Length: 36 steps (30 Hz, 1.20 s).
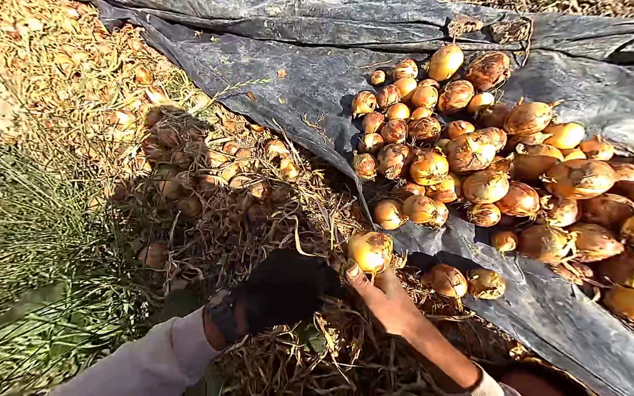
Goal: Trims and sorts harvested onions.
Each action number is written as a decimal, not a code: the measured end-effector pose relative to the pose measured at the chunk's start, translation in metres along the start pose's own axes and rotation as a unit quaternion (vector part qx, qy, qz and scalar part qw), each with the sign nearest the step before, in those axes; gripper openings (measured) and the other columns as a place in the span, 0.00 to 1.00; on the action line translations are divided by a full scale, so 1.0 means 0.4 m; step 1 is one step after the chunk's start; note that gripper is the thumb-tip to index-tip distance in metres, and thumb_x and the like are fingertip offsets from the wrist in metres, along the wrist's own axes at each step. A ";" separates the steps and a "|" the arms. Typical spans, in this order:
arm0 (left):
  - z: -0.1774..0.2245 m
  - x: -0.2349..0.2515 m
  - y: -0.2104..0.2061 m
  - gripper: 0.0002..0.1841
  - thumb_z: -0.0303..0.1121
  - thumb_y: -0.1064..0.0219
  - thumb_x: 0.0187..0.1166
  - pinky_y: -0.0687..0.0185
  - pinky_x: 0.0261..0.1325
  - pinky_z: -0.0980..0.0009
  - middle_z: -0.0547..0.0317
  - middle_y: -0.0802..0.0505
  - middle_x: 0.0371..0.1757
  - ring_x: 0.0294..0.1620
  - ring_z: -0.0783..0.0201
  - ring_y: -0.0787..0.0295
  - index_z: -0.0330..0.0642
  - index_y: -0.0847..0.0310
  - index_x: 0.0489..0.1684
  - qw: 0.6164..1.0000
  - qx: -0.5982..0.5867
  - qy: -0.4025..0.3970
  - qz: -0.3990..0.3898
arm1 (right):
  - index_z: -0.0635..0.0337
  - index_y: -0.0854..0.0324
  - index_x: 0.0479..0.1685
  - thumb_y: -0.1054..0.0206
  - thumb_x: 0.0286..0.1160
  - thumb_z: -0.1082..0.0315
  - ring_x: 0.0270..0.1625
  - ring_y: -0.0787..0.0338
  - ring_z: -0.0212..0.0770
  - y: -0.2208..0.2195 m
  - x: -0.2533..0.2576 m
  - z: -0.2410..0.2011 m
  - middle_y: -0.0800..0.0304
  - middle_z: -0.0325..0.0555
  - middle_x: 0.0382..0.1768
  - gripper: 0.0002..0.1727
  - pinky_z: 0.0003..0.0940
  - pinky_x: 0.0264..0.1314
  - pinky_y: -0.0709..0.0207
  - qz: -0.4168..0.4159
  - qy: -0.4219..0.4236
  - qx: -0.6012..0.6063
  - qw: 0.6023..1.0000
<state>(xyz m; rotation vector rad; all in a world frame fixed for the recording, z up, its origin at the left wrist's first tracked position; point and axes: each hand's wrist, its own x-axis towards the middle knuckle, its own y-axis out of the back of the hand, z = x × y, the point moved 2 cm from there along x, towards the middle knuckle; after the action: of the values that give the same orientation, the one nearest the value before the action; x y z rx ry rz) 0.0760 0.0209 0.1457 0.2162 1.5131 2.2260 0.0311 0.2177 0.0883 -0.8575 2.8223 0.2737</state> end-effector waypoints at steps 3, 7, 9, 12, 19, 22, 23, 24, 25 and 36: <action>-0.085 0.016 0.033 0.11 0.38 0.33 0.79 0.12 0.40 0.43 0.49 0.05 0.35 0.38 0.47 0.06 0.43 0.07 0.42 0.983 0.068 0.154 0.078 | 0.43 0.20 0.25 0.55 0.82 0.27 0.16 0.29 0.27 0.091 0.044 -0.039 0.30 0.28 0.14 0.34 0.29 0.18 0.32 0.050 0.102 -0.058 0.992; -0.033 0.070 0.134 0.16 0.32 0.31 0.81 0.22 0.66 0.40 0.38 0.08 0.61 0.62 0.37 0.12 0.35 0.12 0.62 0.955 0.024 0.273 -0.114 | 0.46 0.22 0.40 0.56 0.82 0.26 0.08 0.34 0.37 0.255 0.053 -0.101 0.31 0.37 0.14 0.34 0.33 0.07 0.35 0.195 0.084 -0.014 0.977; -0.086 0.011 -0.012 0.23 0.37 0.26 0.69 0.12 0.37 0.39 0.55 0.10 0.66 0.46 0.41 0.07 0.56 0.17 0.66 0.977 0.076 0.104 -0.171 | 0.47 0.22 0.44 0.53 0.81 0.26 0.09 0.32 0.38 0.254 0.055 -0.060 0.32 0.38 0.14 0.33 0.36 0.09 0.32 0.215 0.068 0.002 0.974; -0.097 0.016 -0.135 0.42 0.31 0.22 0.62 0.14 0.38 0.32 0.52 0.23 0.82 0.50 0.34 0.09 0.61 0.31 0.85 0.943 0.051 0.144 -0.296 | 0.48 0.17 0.47 0.49 0.77 0.24 0.20 0.23 0.34 0.186 0.051 0.025 0.24 0.35 0.19 0.36 0.36 0.22 0.24 0.116 0.024 -0.056 0.991; -0.187 -0.006 -0.158 0.41 0.25 0.24 0.61 0.10 0.44 0.39 0.47 0.22 0.79 0.56 0.37 0.10 0.58 0.29 0.83 0.947 0.054 0.191 -0.252 | 0.47 0.14 0.48 0.42 0.74 0.25 0.25 0.18 0.30 0.138 0.065 0.061 0.17 0.31 0.24 0.34 0.35 0.28 0.20 0.064 -0.006 -0.099 0.993; -0.208 -0.030 -0.169 0.40 0.41 0.23 0.65 0.12 0.51 0.37 0.45 0.22 0.78 0.62 0.37 0.13 0.52 0.31 0.85 0.921 0.065 0.263 -0.281 | 0.45 0.15 0.48 0.41 0.72 0.24 0.23 0.19 0.30 0.135 0.056 0.063 0.20 0.29 0.21 0.34 0.34 0.25 0.21 0.056 -0.014 -0.113 0.992; -0.221 -0.040 -0.169 0.43 0.52 0.22 0.64 0.14 0.55 0.36 0.42 0.21 0.77 0.64 0.37 0.14 0.47 0.31 0.84 0.913 0.058 0.285 -0.287 | 0.45 0.16 0.46 0.41 0.71 0.23 0.22 0.20 0.30 0.131 0.055 0.061 0.20 0.30 0.20 0.34 0.34 0.24 0.22 0.053 -0.015 -0.115 0.992; -0.232 -0.048 -0.167 0.48 0.61 0.24 0.63 0.17 0.61 0.35 0.39 0.20 0.77 0.68 0.36 0.16 0.41 0.32 0.84 0.904 0.044 0.305 -0.295 | 0.44 0.16 0.45 0.41 0.70 0.22 0.21 0.20 0.30 0.126 0.053 0.056 0.21 0.30 0.20 0.34 0.34 0.24 0.22 0.050 -0.014 -0.116 0.992; -0.236 -0.058 -0.160 0.52 0.65 0.25 0.62 0.19 0.66 0.35 0.37 0.20 0.76 0.71 0.36 0.18 0.37 0.33 0.83 0.903 0.020 0.314 -0.294 | 0.44 0.16 0.45 0.41 0.69 0.22 0.22 0.20 0.30 0.120 0.051 0.053 0.20 0.30 0.21 0.35 0.34 0.25 0.22 0.048 -0.013 -0.115 0.992; -0.009 -0.105 0.079 0.31 0.44 0.09 0.48 0.13 0.59 0.72 0.68 0.06 0.47 0.51 0.76 0.10 0.45 0.14 0.53 0.870 -0.407 0.257 -0.107 | 0.56 0.20 0.55 0.39 0.68 0.22 0.30 0.13 0.30 -0.014 -0.025 -0.040 0.14 0.34 0.29 0.43 0.38 0.33 0.14 -0.081 0.083 -0.086 0.989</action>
<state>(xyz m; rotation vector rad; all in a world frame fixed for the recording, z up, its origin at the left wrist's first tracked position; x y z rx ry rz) 0.1038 -0.0101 0.1778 -0.8153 0.6056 2.6133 0.0405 0.2149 0.1051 -1.1925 2.8874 0.4481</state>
